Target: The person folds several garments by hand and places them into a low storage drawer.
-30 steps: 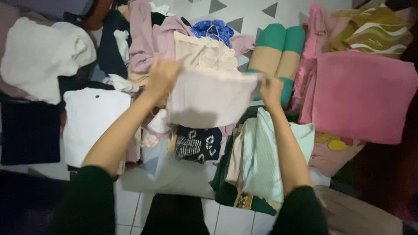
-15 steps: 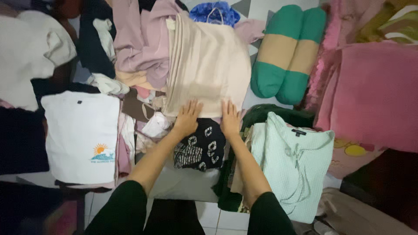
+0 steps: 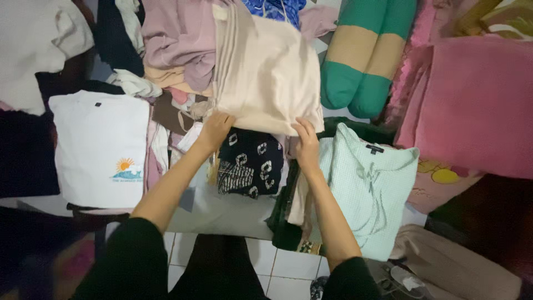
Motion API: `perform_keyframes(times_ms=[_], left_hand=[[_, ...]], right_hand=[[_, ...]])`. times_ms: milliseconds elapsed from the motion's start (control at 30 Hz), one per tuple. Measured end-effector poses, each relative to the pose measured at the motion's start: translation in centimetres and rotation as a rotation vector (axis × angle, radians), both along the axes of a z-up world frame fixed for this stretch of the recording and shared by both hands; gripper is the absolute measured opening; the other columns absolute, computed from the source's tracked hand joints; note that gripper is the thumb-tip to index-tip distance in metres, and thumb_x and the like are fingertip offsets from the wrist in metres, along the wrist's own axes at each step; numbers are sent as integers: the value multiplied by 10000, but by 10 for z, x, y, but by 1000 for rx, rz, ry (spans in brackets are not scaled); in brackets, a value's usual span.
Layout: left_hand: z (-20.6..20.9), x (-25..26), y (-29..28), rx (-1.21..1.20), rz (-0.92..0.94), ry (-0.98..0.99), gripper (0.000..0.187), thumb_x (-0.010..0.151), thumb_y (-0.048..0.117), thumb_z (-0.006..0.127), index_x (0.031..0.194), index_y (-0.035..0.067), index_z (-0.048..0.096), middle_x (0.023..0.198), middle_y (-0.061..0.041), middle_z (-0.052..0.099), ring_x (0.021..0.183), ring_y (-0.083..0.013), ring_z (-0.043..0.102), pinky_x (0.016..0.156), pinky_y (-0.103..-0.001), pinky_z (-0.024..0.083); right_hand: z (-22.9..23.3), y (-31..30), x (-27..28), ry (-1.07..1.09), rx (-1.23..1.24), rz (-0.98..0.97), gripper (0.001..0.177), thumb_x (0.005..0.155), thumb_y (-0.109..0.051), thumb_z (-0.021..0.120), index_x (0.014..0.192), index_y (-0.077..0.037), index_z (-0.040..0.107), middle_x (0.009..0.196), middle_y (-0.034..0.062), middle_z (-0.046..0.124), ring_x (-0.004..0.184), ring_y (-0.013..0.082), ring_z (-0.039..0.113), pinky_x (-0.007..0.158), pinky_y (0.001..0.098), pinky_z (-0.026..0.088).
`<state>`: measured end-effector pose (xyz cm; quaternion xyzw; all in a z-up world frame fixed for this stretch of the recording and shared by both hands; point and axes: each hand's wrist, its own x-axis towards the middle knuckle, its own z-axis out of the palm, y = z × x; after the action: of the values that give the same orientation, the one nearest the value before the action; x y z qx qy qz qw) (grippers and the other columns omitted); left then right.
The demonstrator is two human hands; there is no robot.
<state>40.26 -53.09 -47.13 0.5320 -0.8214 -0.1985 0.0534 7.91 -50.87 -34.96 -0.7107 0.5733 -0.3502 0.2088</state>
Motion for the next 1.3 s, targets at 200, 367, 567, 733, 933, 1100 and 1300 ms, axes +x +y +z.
perform_keyframes(times_ms=[200,367,567,733,933,1100,1300], left_hand=[[92,26,99,-470,-322,64,429,833,82,618,1260,58,647,1022,-84,655,926,-286,622,1046,-483,474],[99,43,210,-314,-553,72,513,803,126,624,1308,41,607,1115,-110,650,1090,-270,628,1077,-478,430],[74,47,212,-290,-299,173,490,756,118,606,1246,118,624,1192,-94,660,1176,-289,641,1082,-463,432],[27,52,115,-285,-48,100,353,984,113,585,1337,131,607,1320,-61,671,1161,-271,635,1129,-540,404],[-5,-9,91,-102,121,-45,751,944,455,616,1596,167,380,1648,-170,340,1499,-359,352,1172,-651,269],[27,-29,131,270,64,149,964,877,684,590,1637,214,228,1709,-202,98,1510,-490,155,1115,-741,176],[42,-54,151,204,-49,49,1043,833,553,715,1648,172,186,1701,-209,87,1549,-493,154,1151,-744,192]], right_hand=[[61,79,-32,264,120,188,477,750,120,572,1186,-45,669,1280,153,656,1165,376,612,1008,438,486],[73,155,-47,391,396,446,453,781,-8,713,1225,-68,650,1066,153,651,992,381,616,862,460,498],[42,136,-45,518,458,419,270,857,-71,677,1127,-71,656,1061,158,667,995,387,639,871,491,516],[28,50,-30,290,161,139,250,933,-78,668,1172,-13,641,1184,269,634,1090,448,614,948,480,514],[-65,78,-5,389,937,-38,380,959,-370,652,1157,-50,707,1030,220,770,961,376,755,883,457,573],[-144,160,8,-734,1413,-466,585,945,-474,656,1286,-11,548,1032,138,735,970,296,732,863,482,590],[-190,160,43,-1529,831,-966,595,836,-289,846,1271,30,594,1113,108,699,1055,266,659,943,445,562]])
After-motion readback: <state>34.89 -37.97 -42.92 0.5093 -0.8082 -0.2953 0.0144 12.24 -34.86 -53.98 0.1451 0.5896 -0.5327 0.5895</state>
